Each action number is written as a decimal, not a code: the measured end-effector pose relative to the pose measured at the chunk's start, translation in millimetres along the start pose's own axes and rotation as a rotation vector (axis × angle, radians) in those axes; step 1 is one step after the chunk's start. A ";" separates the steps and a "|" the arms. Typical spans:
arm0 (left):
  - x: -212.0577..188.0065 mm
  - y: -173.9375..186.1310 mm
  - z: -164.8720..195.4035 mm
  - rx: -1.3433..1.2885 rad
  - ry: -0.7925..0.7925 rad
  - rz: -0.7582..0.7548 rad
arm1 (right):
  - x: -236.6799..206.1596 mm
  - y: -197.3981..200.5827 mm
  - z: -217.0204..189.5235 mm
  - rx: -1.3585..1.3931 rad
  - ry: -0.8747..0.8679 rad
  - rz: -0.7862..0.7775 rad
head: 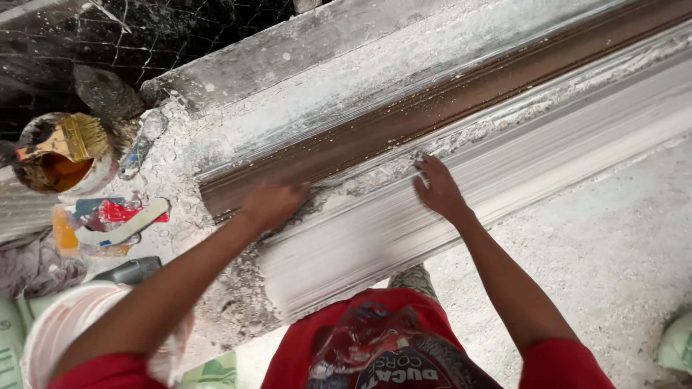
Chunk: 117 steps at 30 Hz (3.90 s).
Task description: The person scrubs a long brown molding with a small brush, then applies a liquid with a paintbrush. They later fill a bucket with water from a tap using a pink cup and carry the bucket away.
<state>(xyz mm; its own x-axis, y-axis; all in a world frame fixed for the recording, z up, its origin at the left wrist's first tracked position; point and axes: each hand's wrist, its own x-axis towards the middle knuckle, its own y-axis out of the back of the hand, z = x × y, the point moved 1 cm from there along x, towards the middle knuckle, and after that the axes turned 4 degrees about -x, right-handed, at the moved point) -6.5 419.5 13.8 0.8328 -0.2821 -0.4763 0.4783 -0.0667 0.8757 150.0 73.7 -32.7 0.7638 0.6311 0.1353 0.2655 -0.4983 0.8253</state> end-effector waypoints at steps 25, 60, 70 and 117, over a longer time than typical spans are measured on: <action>40.0 50.3 29.1 -0.189 0.579 -0.167 | 46.5 106.7 230.7 -0.313 -0.042 -0.120; 186.3 77.9 114.9 -0.210 0.038 0.299 | 56.1 131.8 205.9 -0.290 -0.090 -0.147; 338.0 145.8 209.8 -0.301 -0.096 0.362 | 58.0 137.2 195.8 -0.339 -0.056 -0.166; 517.3 176.5 302.3 0.072 -0.026 0.400 | 79.8 285.8 519.9 -0.442 -0.038 -0.129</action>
<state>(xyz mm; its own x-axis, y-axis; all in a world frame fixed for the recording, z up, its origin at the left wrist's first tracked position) 424.5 -27.6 -54.1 0.9414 -0.3236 -0.0953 0.0962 -0.0132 0.9953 592.7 -327.5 -71.0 0.7643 0.6448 0.0025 0.0898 -0.1103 0.9898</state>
